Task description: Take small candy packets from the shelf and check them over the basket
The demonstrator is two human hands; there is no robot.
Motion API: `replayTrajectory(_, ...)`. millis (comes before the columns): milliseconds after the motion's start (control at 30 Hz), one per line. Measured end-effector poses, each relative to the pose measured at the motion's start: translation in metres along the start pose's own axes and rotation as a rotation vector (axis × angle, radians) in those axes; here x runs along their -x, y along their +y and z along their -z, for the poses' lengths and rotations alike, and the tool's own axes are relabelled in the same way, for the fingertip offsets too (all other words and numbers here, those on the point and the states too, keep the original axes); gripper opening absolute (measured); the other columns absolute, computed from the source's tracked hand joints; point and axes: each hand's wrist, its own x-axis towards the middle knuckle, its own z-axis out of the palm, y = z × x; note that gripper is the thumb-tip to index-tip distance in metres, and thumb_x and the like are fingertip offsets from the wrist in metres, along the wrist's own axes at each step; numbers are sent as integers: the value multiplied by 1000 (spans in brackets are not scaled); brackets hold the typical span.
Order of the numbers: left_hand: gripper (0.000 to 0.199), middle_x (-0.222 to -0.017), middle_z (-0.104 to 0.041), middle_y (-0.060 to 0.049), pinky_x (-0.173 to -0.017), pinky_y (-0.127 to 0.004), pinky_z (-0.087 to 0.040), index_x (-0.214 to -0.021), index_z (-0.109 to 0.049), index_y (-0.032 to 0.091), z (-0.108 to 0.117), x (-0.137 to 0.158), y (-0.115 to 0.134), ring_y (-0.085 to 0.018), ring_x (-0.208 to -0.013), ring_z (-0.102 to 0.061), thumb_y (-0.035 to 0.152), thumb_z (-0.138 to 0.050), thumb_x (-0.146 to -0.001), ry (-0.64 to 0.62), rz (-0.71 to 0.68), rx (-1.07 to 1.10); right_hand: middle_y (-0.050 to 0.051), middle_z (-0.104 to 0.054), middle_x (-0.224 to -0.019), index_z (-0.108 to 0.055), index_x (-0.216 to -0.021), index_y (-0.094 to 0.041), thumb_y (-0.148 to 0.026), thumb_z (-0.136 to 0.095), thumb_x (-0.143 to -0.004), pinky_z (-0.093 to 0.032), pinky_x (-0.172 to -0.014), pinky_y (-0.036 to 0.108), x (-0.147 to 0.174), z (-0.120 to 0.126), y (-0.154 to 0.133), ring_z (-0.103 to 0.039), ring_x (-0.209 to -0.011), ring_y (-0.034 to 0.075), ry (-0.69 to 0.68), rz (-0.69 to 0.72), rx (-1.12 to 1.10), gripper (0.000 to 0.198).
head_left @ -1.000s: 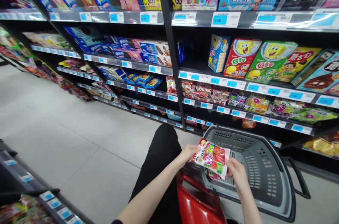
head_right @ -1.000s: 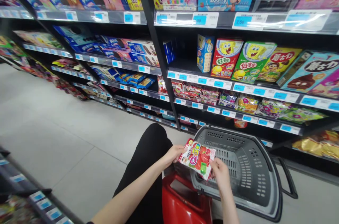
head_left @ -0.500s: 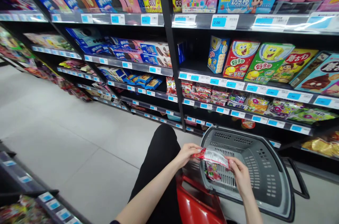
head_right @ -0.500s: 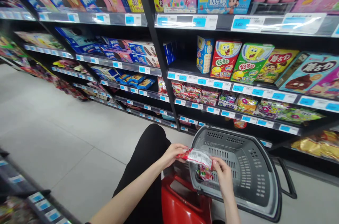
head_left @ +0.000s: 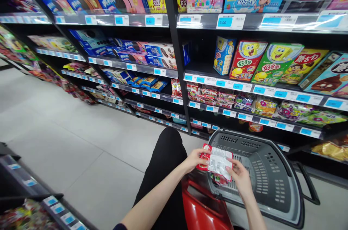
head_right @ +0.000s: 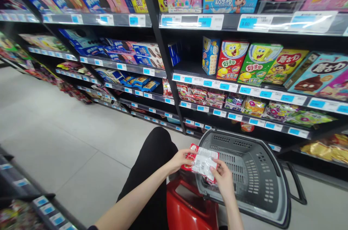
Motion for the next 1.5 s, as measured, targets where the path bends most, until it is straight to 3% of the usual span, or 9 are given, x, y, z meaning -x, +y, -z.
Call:
replayTrajectory(300,38,-66,-59,1,-56,-21,-40,-74,-64,13,0,0,-3,-11,-60,-52,9,-76,-37,48,-15,-132,-1,-62,-65,-60,-73,-20,-28,-71,-58,-40,-51,22,-1,1,9,-53,-55,14,-79,0,57,21)
replayTrajectory(433,24,-61,-57,1,-59,-24,-41,-65,-66,13,0,-1,-4,-12,-60,-52,14,-74,-42,83,3,-232,-1,-60,-64,-64,-68,-18,-28,-69,-59,-38,-53,22,-2,0,13,-50,-56,13,-65,12,88,15)
replayTrajectory(567,16,-70,-59,-2,-68,-26,-41,-57,-68,13,0,-4,-3,-14,-70,-53,20,-74,-44,169,-88,-291,1,-60,-63,-67,-63,-17,-29,-73,-54,-39,-53,24,-4,3,15,-50,-56,13,-27,-22,-13,15)
replayTrajectory(833,10,-68,-54,0,-70,-25,-39,-59,-70,17,1,-4,4,-13,-70,-49,19,-71,-50,138,-163,-313,0,-57,-65,-69,-59,-19,-28,-76,-51,-39,-51,22,-1,9,4,-51,-60,13,-71,-22,-154,14)
replayTrajectory(967,10,-74,-57,-1,-75,-27,-39,-64,-70,16,3,-1,2,-14,-75,-51,22,-67,-56,55,-167,-264,3,-58,-71,-70,-67,-18,-33,-71,-59,-40,-53,23,0,9,5,-52,-63,15,-123,29,-31,17)
replayTrajectory(1033,13,-72,-59,-2,-72,-27,-41,-62,-68,13,3,0,0,-14,-71,-53,25,-66,-59,83,-127,-189,3,-57,-70,-69,-67,-17,-36,-67,-63,-40,-52,23,0,8,7,-52,-63,15,-130,53,45,19)
replayTrajectory(1133,22,-64,-60,0,-64,-26,-43,-64,-62,12,2,-1,-2,-13,-63,-55,22,-73,-49,160,-101,-116,1,-56,-64,-64,-63,-18,-36,-69,-61,-40,-52,22,-2,4,8,-51,-58,14,-77,49,114,19)
replayTrajectory(1333,46,-61,-63,1,-55,-26,-46,-74,-44,17,1,-3,1,-14,-52,-58,16,-77,-42,189,-114,165,-1,-59,-66,-60,-77,-20,-35,-75,-54,-43,-50,23,-6,1,12,-55,-53,13,-14,-8,-34,31)
replayTrajectory(1500,42,-72,-64,-2,-58,-27,-47,-84,-45,18,3,-6,-2,-15,-58,-61,25,-72,-53,162,-62,58,2,-65,-64,-66,-74,-17,-36,-71,-58,-46,-52,25,-8,16,15,-58,-54,15,-38,-73,8,26)
